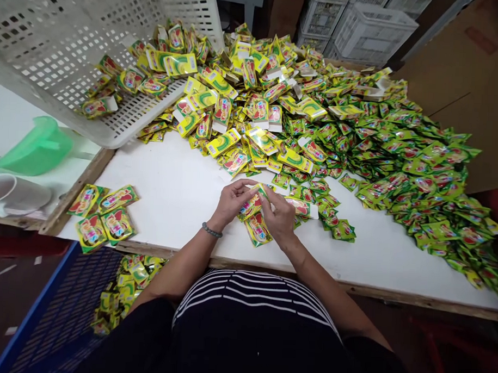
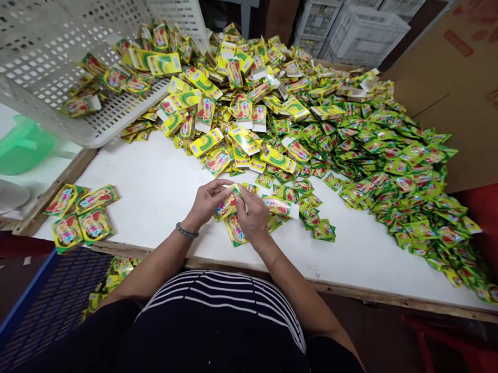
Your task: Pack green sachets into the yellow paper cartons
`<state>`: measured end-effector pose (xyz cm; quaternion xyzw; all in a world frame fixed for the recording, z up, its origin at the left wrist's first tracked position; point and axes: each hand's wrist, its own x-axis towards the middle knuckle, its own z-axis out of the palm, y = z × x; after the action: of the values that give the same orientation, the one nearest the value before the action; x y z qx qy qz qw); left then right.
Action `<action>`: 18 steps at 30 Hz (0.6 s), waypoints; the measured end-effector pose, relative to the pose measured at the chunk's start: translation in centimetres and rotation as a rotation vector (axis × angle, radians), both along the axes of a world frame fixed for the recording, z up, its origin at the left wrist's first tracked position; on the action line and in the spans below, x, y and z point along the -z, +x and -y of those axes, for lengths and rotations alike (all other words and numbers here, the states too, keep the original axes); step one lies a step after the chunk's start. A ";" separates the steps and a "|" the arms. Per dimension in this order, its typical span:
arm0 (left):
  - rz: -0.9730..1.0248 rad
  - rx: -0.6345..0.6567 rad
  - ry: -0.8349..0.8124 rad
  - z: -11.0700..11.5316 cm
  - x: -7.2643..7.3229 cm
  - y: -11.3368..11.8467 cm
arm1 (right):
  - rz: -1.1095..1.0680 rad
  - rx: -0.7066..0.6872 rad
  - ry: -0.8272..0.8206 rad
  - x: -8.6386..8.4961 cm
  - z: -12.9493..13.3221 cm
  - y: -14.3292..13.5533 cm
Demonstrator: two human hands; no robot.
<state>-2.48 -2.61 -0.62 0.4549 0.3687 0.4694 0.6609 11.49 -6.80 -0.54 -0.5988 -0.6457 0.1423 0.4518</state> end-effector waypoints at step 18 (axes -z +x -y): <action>-0.421 0.039 -0.037 -1.4 -2.1 -3.4 | -0.043 -0.251 -0.249 0.5 1.3 -0.2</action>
<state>-5.86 -1.24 1.48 0.5377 0.4983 0.3442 0.5867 11.33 -8.10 -1.03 -0.5618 -0.6829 0.2894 0.3665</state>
